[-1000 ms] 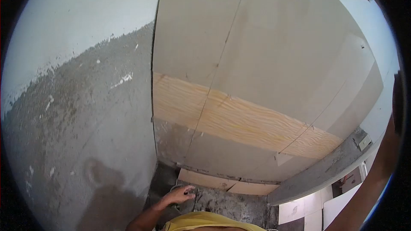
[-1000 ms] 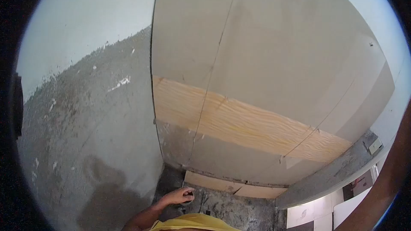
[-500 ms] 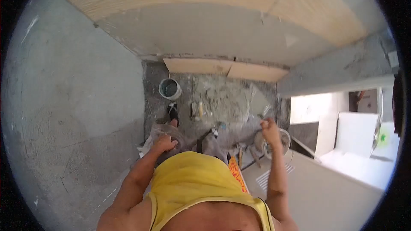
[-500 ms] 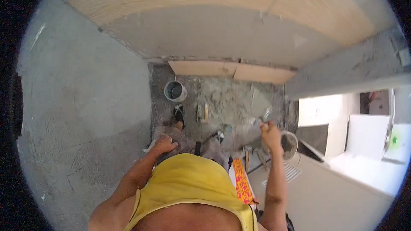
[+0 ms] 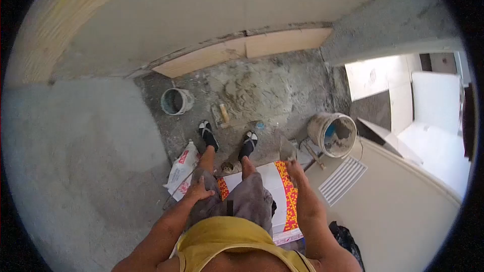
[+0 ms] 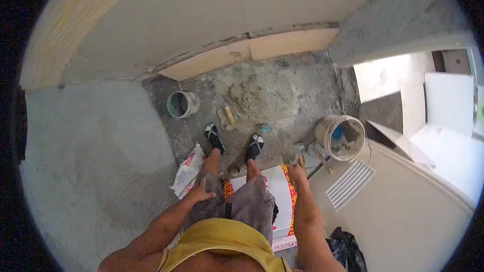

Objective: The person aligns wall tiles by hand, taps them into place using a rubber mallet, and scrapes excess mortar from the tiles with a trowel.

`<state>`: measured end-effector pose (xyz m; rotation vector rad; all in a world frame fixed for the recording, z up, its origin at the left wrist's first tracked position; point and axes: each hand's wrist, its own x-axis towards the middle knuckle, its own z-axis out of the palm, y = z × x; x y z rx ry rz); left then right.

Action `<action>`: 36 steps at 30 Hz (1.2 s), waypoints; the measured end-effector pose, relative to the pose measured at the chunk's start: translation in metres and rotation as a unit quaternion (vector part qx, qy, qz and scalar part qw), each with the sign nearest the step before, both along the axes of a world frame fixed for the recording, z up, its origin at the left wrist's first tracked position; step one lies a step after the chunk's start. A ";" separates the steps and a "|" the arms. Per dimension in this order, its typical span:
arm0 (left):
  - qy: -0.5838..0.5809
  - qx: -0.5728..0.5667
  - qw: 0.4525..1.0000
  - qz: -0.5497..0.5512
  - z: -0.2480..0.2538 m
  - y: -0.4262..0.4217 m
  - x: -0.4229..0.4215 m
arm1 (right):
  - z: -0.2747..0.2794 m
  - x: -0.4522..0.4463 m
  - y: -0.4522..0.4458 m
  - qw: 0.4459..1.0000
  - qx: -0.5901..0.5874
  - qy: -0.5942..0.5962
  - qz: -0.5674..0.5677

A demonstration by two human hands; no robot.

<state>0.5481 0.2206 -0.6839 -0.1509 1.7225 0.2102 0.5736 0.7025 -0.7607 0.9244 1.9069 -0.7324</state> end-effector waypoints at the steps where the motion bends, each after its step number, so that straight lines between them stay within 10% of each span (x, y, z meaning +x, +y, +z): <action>1: 0.008 0.002 1.000 -0.001 -0.010 0.002 -0.001 | -0.025 -0.010 -0.003 0.999 -0.009 0.024 -0.035; 16: 0.144 -0.038 0.982 -0.118 -0.099 0.007 -0.025 | -0.308 -0.186 -0.111 0.979 0.035 0.126 -0.155; 19: 0.161 -0.037 0.977 -0.133 -0.101 0.003 -0.022 | -0.244 -0.213 -0.125 0.954 -0.053 0.056 -0.289; 36: 0.175 -0.038 0.976 -0.126 -0.100 0.009 -0.014 | -0.352 -0.256 -0.131 0.971 -0.073 0.130 -0.188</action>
